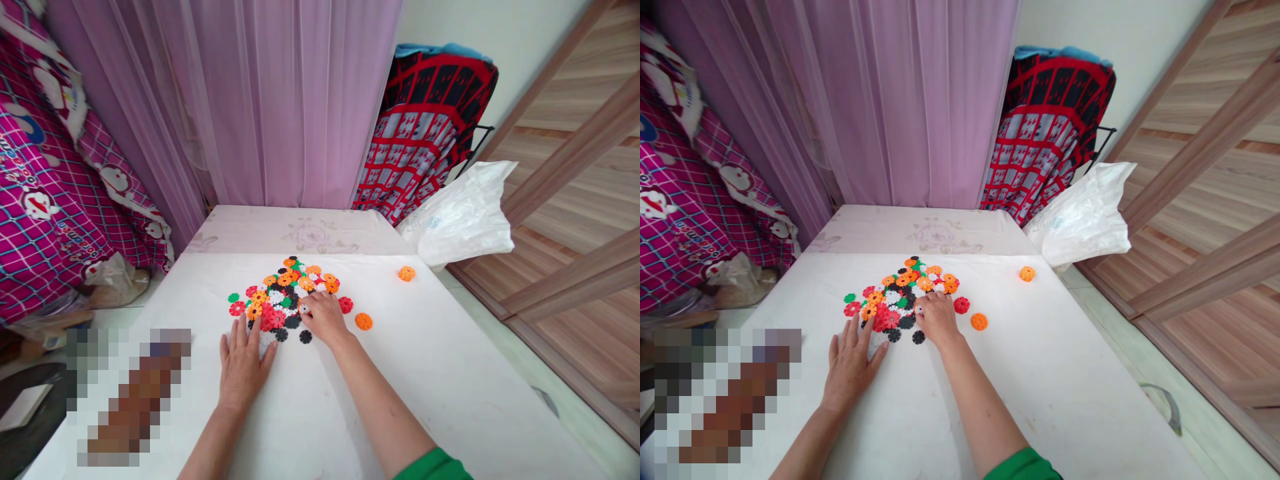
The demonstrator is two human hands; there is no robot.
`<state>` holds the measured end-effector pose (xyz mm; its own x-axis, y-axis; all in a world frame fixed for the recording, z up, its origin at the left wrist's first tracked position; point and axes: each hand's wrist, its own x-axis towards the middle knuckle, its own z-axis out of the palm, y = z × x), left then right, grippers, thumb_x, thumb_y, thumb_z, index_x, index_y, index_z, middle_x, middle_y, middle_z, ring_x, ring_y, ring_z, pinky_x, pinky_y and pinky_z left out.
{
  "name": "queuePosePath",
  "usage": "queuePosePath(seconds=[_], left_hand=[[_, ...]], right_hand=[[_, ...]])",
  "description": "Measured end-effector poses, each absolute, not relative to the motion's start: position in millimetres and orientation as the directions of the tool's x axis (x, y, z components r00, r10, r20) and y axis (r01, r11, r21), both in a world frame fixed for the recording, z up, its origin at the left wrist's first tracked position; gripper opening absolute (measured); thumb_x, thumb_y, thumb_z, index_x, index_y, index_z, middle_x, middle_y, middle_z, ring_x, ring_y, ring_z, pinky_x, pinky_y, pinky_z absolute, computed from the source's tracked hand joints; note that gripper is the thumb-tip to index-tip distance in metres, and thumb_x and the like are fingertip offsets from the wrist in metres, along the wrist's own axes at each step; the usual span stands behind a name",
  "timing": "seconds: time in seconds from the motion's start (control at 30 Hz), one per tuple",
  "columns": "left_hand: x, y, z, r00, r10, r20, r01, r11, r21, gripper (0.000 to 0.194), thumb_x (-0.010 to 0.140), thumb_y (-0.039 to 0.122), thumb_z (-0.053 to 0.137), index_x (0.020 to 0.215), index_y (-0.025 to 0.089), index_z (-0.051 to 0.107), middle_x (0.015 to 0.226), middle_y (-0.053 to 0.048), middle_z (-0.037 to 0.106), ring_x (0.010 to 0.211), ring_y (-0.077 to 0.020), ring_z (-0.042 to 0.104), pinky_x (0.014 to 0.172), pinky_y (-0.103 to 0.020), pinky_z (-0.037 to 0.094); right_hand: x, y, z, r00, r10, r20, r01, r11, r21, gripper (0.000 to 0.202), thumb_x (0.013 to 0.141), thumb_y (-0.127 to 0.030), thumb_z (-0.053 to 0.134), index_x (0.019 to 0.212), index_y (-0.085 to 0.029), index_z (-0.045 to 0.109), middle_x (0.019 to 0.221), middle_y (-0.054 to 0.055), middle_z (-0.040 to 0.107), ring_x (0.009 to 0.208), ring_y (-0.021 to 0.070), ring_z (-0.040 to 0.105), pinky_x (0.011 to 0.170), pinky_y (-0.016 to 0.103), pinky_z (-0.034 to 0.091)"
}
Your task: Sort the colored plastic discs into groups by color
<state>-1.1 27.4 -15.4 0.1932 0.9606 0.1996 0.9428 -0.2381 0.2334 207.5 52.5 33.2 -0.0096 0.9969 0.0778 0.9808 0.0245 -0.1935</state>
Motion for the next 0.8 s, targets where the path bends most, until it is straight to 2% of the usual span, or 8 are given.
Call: queuePosePath(seconds=[0.2,0.43,0.6,0.8], left_hand=[[-1.2,27.3,-13.8,0.196,0.958,0.211,0.939,-0.245,0.241,0.06,0.092,0.046,0.044,0.145,0.016,0.044,0.157,-0.02,0.03,0.145,-0.0336,0.03,0.116,-0.058,0.022],[-2.6,27.6,-14.4,0.195,0.959,0.206,0.937,-0.244,0.249,0.06,0.093,0.047,0.043,0.145,0.017,0.043,0.158,-0.019,0.03,0.145,-0.0336,0.03,0.116,-0.058,0.021],[-2.8,28.5,-16.1,0.196,0.959,0.203,0.939,-0.244,0.245,0.061,0.092,0.048,0.042,0.145,0.017,0.043,0.157,-0.019,0.031,0.145,-0.0327,0.03,0.116,-0.058,0.021],[-2.1,28.2,-13.2,0.189,0.962,0.198,0.945,-0.233,0.229,0.063,0.091,0.048,0.044,0.145,0.016,0.043,0.156,-0.02,0.032,0.145,-0.0329,0.03,0.116,-0.057,0.021]], right_hand=[[204.3,57.6,30.5,0.031,0.999,0.037,0.971,-0.021,-0.239,0.03,0.081,-0.024,0.058,0.109,-0.023,0.067,0.111,0.007,0.067,0.108,0.0244,0.055,0.088,0.036,0.037],[236.1,40.9,35.5,0.193,0.979,0.074,0.889,-0.142,-0.435,0.038,0.078,-0.021,0.061,0.115,-0.024,0.061,0.11,0.003,0.068,0.104,0.0204,0.058,0.091,0.032,0.038],[273.4,9.6,44.8,0.226,0.972,0.067,0.899,-0.181,-0.4,0.025,0.075,-0.017,0.06,0.098,-0.024,0.064,0.101,0.002,0.069,0.098,0.0196,0.058,0.087,0.03,0.038],[274.8,-8.5,47.5,0.156,0.987,0.021,0.928,-0.14,-0.344,0.019,0.077,-0.021,0.06,0.095,-0.024,0.064,0.105,0.002,0.068,0.102,0.02,0.058,0.086,0.03,0.035]])
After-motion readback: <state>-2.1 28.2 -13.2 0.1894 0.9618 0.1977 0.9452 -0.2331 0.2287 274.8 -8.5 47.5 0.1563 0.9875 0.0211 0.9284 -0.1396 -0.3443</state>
